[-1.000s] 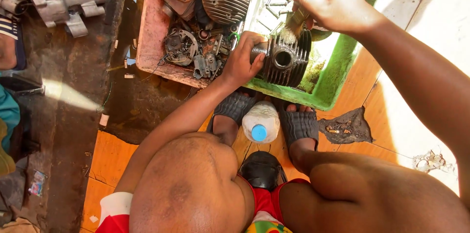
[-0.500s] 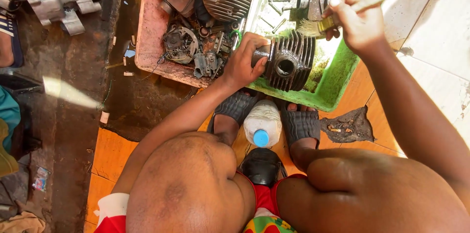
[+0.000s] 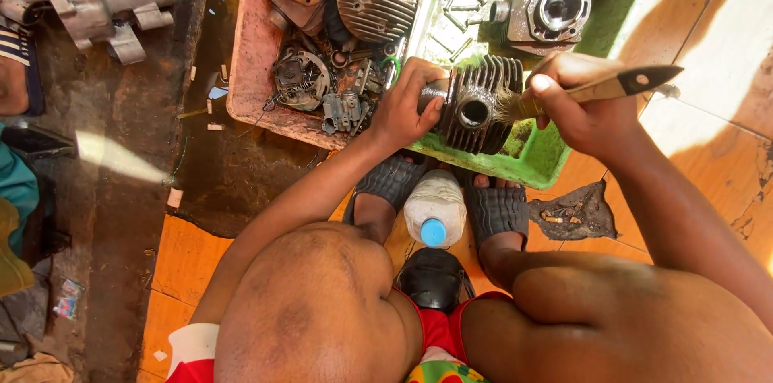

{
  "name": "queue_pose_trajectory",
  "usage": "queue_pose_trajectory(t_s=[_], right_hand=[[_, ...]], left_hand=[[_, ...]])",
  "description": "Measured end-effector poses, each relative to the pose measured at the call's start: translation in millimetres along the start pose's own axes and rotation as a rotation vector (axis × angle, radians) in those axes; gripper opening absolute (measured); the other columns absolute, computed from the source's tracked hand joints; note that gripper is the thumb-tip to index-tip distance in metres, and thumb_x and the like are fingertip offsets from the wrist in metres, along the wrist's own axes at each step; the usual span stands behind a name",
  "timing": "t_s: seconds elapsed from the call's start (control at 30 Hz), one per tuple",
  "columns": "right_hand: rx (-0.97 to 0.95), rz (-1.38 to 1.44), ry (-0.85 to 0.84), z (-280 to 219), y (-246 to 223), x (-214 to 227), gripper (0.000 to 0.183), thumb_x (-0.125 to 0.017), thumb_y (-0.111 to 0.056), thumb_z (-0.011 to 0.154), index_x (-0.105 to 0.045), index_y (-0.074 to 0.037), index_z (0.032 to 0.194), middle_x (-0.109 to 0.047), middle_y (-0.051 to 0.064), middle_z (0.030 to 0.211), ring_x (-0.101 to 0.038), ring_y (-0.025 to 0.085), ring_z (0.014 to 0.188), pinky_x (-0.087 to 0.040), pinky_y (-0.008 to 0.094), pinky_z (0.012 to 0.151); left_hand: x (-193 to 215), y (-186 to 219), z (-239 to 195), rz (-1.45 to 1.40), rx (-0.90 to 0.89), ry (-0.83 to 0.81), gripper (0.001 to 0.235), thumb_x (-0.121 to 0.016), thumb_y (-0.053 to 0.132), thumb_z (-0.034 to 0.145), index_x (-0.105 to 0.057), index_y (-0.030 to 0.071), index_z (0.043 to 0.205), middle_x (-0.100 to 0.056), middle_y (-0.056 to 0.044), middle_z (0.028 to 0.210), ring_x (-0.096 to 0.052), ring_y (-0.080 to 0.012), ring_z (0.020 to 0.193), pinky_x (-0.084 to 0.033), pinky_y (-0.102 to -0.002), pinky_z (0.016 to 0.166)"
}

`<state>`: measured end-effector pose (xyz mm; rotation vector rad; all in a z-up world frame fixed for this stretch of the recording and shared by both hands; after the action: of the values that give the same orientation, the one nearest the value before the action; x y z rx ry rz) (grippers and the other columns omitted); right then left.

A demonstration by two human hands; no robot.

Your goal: Cleaning a motorcycle engine cylinder using a brush and solvent while sitting on the floor.

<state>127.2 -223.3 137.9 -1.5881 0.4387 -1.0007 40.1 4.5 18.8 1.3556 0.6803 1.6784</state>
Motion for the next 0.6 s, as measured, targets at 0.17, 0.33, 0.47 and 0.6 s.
queue_pose_trajectory(t_s=[0.17, 0.33, 0.47, 0.6], right_hand=[[0.219, -0.249, 0.134, -21, 3, -2, 0.018, -0.054, 0.017, 0.105, -0.057, 0.011, 0.089, -0.063, 0.02, 0.082, -0.055, 0.022, 0.057, -0.041, 0.031, 0.049], [0.205, -0.325, 0.111, -42, 16, -6, 0.024, -0.054, -0.008, 0.113, -0.062, 0.001, 0.092, -0.065, 0.01, 0.074, -0.052, 0.015, 0.052, -0.039, 0.028, 0.045], [0.268, -0.437, 0.148, -50, 15, -17, 0.012, -0.069, -0.003, 0.106, -0.061, 0.002, 0.098, -0.071, 0.015, 0.091, -0.058, 0.023, 0.062, -0.045, 0.036, 0.053], [0.565, 0.057, 0.029, -48, 9, -31, 0.027, -0.065, -0.001, 0.094, -0.061, -0.003, 0.067, -0.062, 0.017, 0.069, -0.061, 0.034, 0.055, -0.052, 0.038, 0.048]], left_hand=[[3, 7, 3, -0.006, 0.025, 0.004, 0.028, -0.056, 0.02, 0.1, -0.049, 0.004, 0.122, -0.052, -0.012, 0.117, -0.06, -0.0275, 0.094, -0.051, -0.039, 0.081], [3, 6, 3, 0.049, 0.003, 0.022, 0.027, -0.056, 0.018, 0.098, -0.052, 0.001, 0.118, -0.054, -0.014, 0.114, -0.06, -0.0283, 0.086, -0.051, -0.039, 0.072], [4, 6, 9, -0.001, 0.013, 0.026, 0.029, -0.056, 0.019, 0.099, -0.051, 0.0, 0.121, -0.055, -0.015, 0.117, -0.062, -0.032, 0.09, -0.052, -0.041, 0.079], [0, -8, 12, 0.071, -0.015, 0.067, 0.04, -0.045, 0.046, 0.104, -0.056, 0.01, 0.114, -0.054, -0.009, 0.104, -0.069, -0.0448, 0.086, -0.059, -0.049, 0.067]])
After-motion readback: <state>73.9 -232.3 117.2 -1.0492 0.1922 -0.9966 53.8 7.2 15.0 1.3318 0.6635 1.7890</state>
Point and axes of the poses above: each hand's wrist, its own z-axis towards the middle knuckle, its own x-axis out of the back of the hand, y = z × x, the point moved 4 cm from there along z, towards the middle knuckle
